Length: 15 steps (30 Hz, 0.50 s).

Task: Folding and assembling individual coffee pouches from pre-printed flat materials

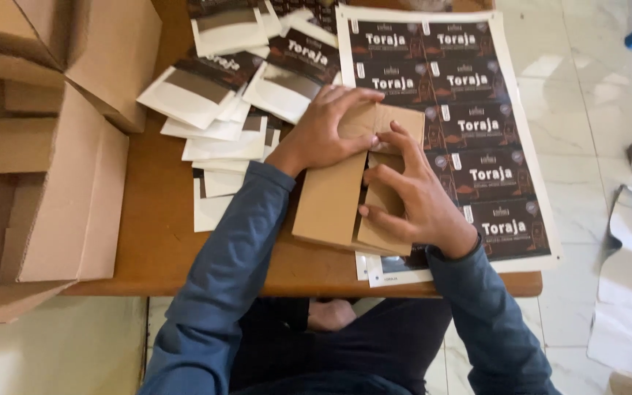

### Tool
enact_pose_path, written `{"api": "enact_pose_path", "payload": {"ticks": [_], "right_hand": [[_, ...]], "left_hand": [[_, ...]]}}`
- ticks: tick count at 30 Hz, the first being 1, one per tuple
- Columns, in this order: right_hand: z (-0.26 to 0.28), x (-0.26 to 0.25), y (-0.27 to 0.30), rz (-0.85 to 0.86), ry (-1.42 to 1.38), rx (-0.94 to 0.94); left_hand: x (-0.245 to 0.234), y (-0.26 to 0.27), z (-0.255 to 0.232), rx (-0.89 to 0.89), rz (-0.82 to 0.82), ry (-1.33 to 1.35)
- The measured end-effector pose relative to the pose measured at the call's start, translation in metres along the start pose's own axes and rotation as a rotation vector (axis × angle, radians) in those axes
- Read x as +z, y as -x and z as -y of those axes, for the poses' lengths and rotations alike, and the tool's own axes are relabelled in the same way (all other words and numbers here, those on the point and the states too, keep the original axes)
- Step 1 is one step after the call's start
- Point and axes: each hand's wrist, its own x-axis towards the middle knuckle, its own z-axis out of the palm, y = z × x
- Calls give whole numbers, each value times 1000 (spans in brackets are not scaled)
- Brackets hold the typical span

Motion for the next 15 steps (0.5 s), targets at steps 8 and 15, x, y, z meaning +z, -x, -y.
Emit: {"api": "enact_pose_path", "payload": {"ticks": [8,15], "right_hand": [[7,-1,0,13,96,23],[30,21,9,97,414,194]], "left_hand": [[2,-1,7,-92,23,-88],[0,-3,-10,48,-113,-95]]}}
